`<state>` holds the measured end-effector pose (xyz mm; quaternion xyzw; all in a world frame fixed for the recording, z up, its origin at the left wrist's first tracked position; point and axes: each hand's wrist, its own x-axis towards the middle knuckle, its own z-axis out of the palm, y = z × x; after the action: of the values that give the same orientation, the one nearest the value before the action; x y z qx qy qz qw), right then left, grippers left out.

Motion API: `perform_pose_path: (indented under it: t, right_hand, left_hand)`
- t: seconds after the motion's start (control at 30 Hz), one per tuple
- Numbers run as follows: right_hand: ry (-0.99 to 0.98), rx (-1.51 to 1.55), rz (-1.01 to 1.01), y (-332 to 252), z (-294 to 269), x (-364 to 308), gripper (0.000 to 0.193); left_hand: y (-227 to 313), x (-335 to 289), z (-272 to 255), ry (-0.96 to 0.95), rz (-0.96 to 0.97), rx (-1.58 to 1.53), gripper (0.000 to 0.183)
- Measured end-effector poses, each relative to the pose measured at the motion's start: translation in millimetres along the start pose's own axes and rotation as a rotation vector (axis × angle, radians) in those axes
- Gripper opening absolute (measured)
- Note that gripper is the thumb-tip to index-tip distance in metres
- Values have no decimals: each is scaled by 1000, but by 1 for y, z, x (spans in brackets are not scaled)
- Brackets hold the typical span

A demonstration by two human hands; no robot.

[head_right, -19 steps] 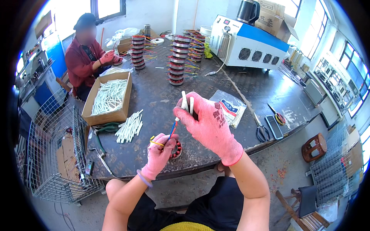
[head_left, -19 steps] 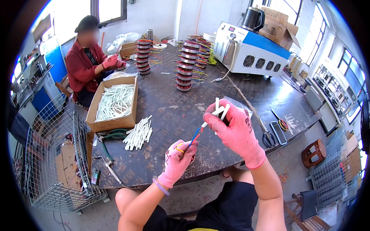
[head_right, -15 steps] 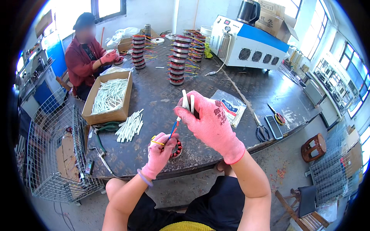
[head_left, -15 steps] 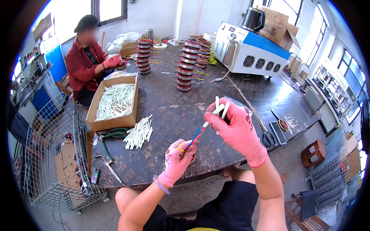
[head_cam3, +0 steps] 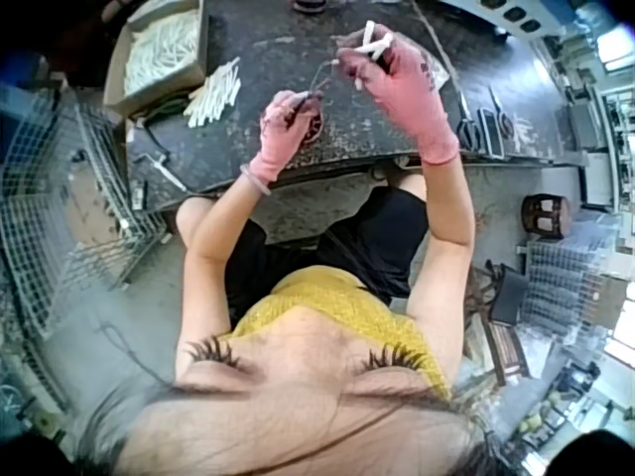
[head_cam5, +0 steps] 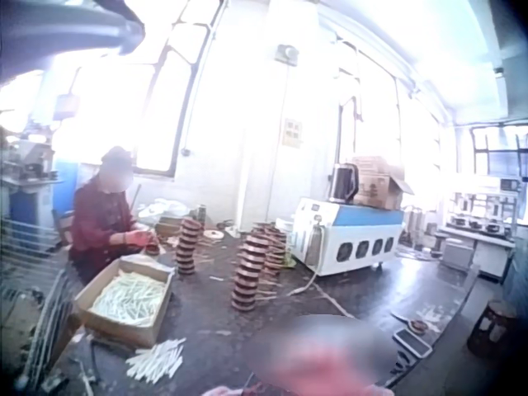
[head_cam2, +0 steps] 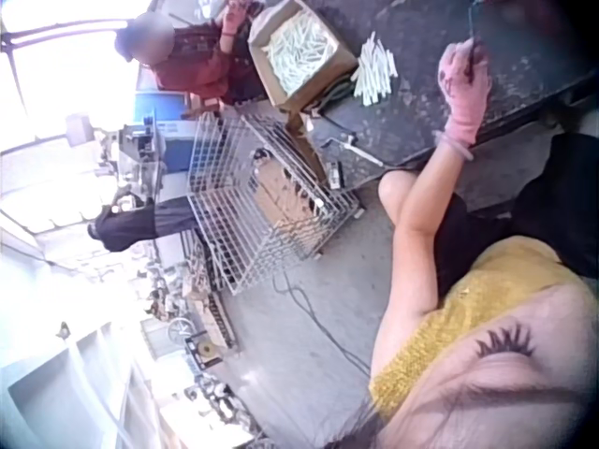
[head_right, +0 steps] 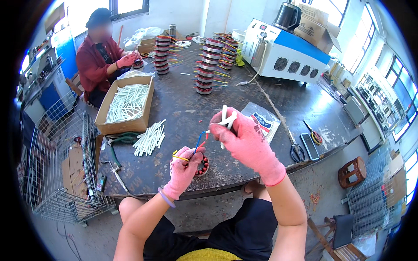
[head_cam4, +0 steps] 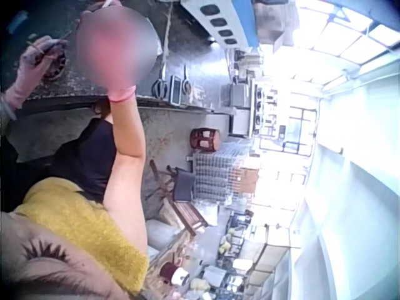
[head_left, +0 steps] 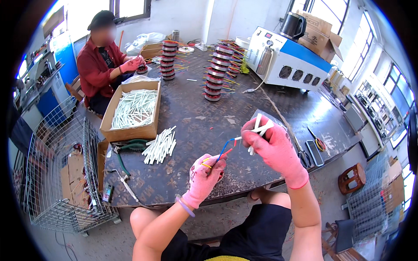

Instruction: The person threads wires through insulation tubes and secures them to a copper-wound stator core using a plastic tie and scissors.

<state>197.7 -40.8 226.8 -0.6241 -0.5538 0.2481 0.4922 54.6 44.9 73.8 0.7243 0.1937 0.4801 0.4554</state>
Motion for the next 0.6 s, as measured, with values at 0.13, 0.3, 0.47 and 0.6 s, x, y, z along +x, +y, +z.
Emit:
perform_pose_path:
  t: [0.13,0.3,0.47,0.6]
  right_hand:
    - [79,-79,-39,7,-5,3,11]
    - [95,-169,22,-4,-5,9,17]
    - [52,-60,94,-6,-8,12,19]
    - [63,21,56,1,-2,6,15]
  left_hand:
    - [-2,0,-3,-23,24,39,15]
    - [-9,0,-2,-25,115,128,17]
    - [-12,0,2,46,185,241,16]
    - [-9,1,-1,42,164,214,14]
